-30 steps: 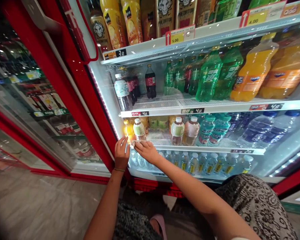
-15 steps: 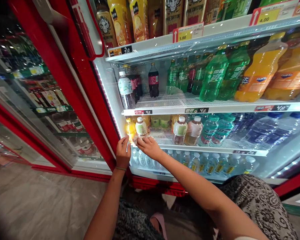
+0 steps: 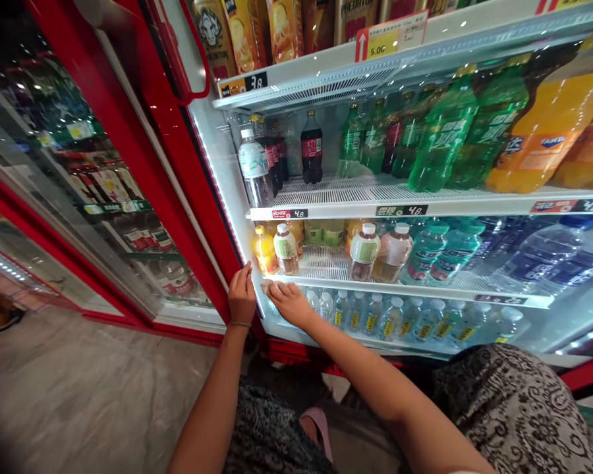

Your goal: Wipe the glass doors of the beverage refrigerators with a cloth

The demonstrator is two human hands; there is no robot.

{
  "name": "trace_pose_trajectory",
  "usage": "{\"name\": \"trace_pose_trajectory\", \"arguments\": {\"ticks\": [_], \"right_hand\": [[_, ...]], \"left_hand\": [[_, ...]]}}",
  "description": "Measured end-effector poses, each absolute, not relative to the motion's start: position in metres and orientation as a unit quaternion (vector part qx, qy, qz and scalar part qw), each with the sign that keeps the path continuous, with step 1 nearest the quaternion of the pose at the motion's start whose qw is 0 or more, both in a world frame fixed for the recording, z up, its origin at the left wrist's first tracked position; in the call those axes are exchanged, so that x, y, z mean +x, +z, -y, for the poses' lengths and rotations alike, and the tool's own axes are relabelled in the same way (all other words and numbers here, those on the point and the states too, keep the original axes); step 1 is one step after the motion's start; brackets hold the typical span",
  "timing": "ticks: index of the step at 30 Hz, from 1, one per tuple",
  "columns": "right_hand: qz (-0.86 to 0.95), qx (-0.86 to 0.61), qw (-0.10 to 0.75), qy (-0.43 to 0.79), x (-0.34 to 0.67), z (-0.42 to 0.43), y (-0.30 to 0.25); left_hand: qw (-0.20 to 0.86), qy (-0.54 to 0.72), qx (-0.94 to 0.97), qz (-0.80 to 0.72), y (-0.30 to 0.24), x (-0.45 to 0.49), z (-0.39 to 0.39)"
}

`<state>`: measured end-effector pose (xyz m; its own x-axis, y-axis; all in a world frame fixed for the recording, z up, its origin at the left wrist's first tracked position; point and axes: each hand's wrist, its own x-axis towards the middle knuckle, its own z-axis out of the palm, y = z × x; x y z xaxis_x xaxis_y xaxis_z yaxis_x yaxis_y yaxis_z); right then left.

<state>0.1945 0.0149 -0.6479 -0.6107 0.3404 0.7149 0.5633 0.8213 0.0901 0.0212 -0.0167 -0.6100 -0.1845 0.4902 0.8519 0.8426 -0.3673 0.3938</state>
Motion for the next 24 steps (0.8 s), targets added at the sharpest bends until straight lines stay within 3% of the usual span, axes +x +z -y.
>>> {"name": "trace_pose_trajectory", "arguments": {"ticks": [5, 13, 18, 24], "right_hand": [[0.901, -0.209, 0.341, -0.168, 0.206, -0.004, -0.669], [0.782, -0.329, 0.430, -0.310, 0.204, -0.049, -0.530], [0.729, -0.335, 0.458, -0.383, 0.287, -0.050, -0.512], [0.699, -0.450, 0.461, -0.312, 0.423, -0.047, -0.521]], "left_hand": [[0.160, -0.542, -0.622, 0.542, -0.619, 0.016, 0.018], [0.194, -0.561, -0.598, 0.539, -0.611, 0.028, 0.012], [0.291, -0.526, -0.641, 0.478, -0.606, 0.064, 0.007], [0.341, -0.505, -0.685, 0.399, -0.593, 0.124, -0.006]]}}
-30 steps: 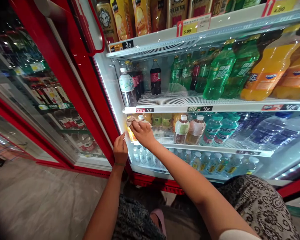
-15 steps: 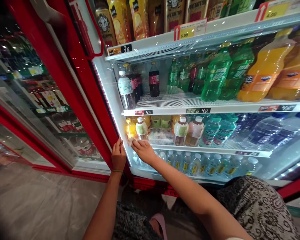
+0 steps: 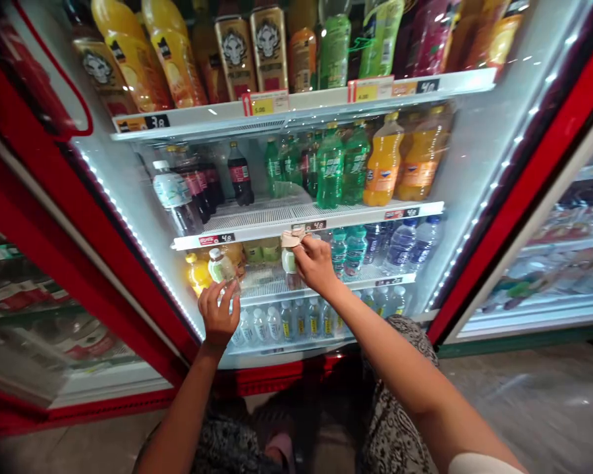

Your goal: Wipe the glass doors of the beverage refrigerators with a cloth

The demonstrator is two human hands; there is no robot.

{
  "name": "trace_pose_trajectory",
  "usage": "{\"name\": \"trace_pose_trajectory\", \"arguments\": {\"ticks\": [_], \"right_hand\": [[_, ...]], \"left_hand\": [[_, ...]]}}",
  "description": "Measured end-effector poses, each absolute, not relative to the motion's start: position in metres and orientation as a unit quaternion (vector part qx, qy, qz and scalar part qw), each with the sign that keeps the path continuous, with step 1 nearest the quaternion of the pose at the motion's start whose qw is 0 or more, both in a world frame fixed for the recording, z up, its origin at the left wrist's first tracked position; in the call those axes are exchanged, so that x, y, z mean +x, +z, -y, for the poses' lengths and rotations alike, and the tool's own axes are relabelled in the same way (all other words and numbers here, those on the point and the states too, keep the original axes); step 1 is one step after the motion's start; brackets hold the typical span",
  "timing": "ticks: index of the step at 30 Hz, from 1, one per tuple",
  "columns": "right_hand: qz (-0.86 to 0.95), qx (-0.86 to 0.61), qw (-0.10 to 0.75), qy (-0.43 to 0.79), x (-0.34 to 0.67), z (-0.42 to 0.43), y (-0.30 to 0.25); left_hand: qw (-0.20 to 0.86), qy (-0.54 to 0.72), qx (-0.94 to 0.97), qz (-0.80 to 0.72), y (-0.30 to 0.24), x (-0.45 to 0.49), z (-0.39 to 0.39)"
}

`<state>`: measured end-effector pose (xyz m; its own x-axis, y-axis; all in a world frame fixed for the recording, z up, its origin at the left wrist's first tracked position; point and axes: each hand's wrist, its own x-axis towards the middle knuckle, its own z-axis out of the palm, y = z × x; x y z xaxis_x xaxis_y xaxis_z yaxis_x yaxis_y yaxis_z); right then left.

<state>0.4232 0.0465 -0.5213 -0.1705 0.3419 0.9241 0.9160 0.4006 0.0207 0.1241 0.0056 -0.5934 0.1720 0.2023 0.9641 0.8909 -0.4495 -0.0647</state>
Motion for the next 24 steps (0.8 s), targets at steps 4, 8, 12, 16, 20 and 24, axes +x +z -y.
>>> {"name": "trace_pose_trajectory", "arguments": {"ticks": [4, 8, 12, 16, 20, 24], "right_hand": [[0.649, -0.507, 0.500, -0.267, 0.501, -0.042, -0.528], [0.553, -0.563, 0.558, -0.258, 0.563, -0.034, -0.538], [0.418, -0.595, 0.642, -0.245, 0.569, -0.028, -0.542], [0.453, -0.582, 0.635, -0.230, 0.502, -0.020, -0.553], [0.673, -0.479, 0.489, -0.279, 0.446, -0.008, -0.573], [0.727, -0.443, 0.432, -0.297, 0.479, -0.001, -0.579]], "left_hand": [[0.316, -0.510, -0.689, 0.406, -0.583, 0.162, -0.012], [0.287, -0.506, -0.708, 0.401, -0.574, 0.187, -0.010], [0.261, -0.514, -0.717, 0.391, -0.566, 0.207, -0.003], [0.249, -0.507, -0.725, 0.394, -0.560, 0.229, 0.002], [0.264, -0.496, -0.716, 0.414, -0.553, 0.245, 0.005], [0.294, -0.479, -0.715, 0.416, -0.545, 0.252, 0.006]]}}
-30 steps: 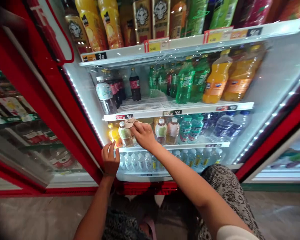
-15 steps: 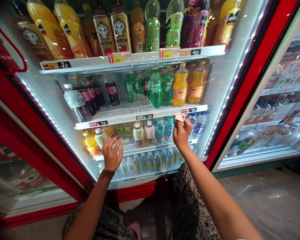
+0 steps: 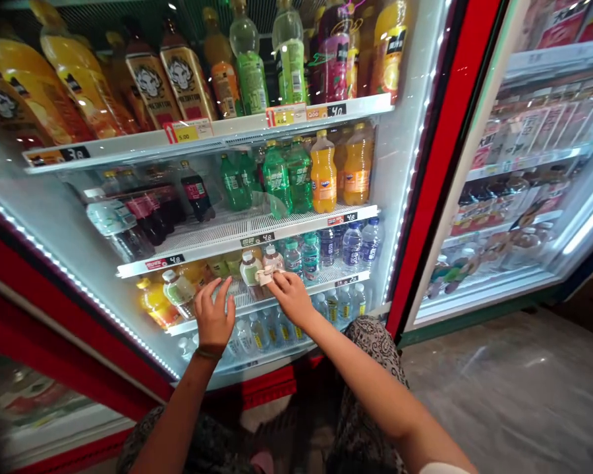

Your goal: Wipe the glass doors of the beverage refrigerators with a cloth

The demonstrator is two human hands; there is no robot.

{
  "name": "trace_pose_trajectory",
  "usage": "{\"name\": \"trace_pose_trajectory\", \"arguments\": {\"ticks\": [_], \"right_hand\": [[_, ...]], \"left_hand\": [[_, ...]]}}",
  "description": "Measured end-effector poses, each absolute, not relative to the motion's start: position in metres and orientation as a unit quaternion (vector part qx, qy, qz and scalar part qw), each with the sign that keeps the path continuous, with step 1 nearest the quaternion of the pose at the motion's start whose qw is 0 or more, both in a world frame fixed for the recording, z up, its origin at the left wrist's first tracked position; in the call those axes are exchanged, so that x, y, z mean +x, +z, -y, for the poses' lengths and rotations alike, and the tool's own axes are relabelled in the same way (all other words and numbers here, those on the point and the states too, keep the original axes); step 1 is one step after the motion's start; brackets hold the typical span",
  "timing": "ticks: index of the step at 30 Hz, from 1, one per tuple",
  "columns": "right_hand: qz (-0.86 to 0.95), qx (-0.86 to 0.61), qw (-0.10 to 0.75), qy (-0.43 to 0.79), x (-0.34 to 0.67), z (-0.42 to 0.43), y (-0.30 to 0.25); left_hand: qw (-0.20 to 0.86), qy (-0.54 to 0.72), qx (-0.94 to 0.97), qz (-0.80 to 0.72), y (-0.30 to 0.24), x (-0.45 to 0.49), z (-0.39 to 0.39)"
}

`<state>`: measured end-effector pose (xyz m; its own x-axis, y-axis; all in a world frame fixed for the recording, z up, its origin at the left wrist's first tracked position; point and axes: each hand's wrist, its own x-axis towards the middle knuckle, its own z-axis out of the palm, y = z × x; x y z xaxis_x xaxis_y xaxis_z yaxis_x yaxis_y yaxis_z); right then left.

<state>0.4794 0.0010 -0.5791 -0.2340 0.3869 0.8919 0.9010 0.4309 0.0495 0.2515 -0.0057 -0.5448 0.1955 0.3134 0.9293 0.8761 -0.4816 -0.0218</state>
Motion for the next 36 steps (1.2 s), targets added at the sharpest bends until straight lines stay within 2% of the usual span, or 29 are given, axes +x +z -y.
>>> {"name": "trace_pose_trajectory", "arguments": {"ticks": [12, 17, 21, 23, 25, 27, 32, 36], "right_hand": [[0.455, -0.644, 0.587, -0.185, 0.734, 0.016, -0.572], [0.390, -0.653, 0.617, -0.201, 0.693, 0.016, -0.578], [0.591, -0.571, 0.522, -0.229, 0.612, 0.025, -0.588], [0.653, -0.536, 0.482, -0.233, 0.602, 0.030, -0.584], [0.658, -0.529, 0.478, -0.243, 0.622, 0.029, -0.570], [0.627, -0.542, 0.497, -0.256, 0.663, 0.023, -0.547], [0.435, -0.601, 0.624, -0.246, 0.763, 0.010, -0.493], [0.431, -0.598, 0.632, -0.239, 0.743, 0.010, -0.488]], "left_hand": [[0.256, -0.452, -0.753, 0.404, -0.554, 0.333, 0.010], [0.237, -0.467, -0.760, 0.385, -0.552, 0.358, 0.012], [0.224, -0.478, -0.766, 0.367, -0.545, 0.379, 0.011], [0.221, -0.475, -0.773, 0.357, -0.542, 0.387, 0.008], [0.227, -0.472, -0.779, 0.347, -0.539, 0.394, 0.004], [0.233, -0.470, -0.781, 0.337, -0.534, 0.403, 0.000], [0.225, -0.481, -0.790, 0.307, -0.515, 0.437, -0.009], [0.194, -0.487, -0.795, 0.305, -0.510, 0.461, -0.017]]}}
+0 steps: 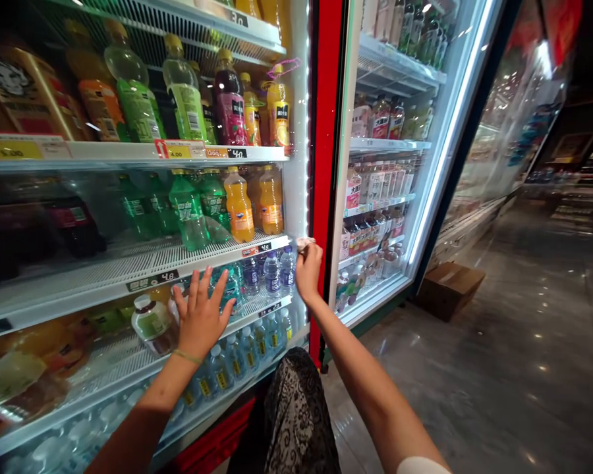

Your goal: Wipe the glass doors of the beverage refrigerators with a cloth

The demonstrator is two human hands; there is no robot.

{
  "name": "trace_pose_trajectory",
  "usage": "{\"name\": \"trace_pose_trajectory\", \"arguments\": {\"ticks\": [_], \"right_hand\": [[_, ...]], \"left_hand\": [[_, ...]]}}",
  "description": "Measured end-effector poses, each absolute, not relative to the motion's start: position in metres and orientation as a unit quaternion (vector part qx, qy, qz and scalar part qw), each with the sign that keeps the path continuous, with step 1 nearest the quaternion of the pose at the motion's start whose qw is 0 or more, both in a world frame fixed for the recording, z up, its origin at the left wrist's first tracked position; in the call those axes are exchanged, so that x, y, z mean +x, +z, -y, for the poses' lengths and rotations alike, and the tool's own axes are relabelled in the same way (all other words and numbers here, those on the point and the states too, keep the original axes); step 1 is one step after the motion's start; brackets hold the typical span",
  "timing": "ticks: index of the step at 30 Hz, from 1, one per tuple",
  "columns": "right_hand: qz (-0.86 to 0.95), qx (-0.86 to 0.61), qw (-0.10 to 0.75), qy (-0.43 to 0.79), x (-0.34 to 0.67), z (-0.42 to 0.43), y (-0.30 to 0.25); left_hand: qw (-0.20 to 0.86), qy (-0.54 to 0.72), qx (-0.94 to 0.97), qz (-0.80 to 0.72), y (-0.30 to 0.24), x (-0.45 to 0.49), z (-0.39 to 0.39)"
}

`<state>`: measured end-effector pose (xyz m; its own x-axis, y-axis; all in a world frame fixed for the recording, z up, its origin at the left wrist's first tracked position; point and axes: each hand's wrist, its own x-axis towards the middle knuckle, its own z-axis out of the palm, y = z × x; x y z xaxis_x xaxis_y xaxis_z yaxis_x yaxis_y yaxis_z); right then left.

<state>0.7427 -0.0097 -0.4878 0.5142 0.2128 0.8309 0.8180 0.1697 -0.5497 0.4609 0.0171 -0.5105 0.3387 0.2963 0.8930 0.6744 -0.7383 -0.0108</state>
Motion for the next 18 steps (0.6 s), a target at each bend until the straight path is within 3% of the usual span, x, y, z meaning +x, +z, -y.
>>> {"name": "trace_pose_trajectory", "arguments": {"ticks": [7, 9, 14, 18], "right_hand": [[0.640, -0.536, 0.509, -0.213, 0.665, 0.019, -0.486], [0.622, -0.541, 0.526, -0.209, 0.689, 0.017, -0.475], [0.440, -0.585, 0.660, -0.170, 0.764, 0.009, -0.456], [0.441, -0.594, 0.654, -0.161, 0.732, 0.010, -0.471]], "left_hand": [[0.194, -0.477, -0.800, 0.307, -0.522, 0.461, -0.029], [0.198, -0.464, -0.805, 0.313, -0.522, 0.458, -0.029], [0.202, -0.434, -0.813, 0.333, -0.522, 0.459, -0.027], [0.215, -0.432, -0.810, 0.333, -0.523, 0.461, -0.027]]}}
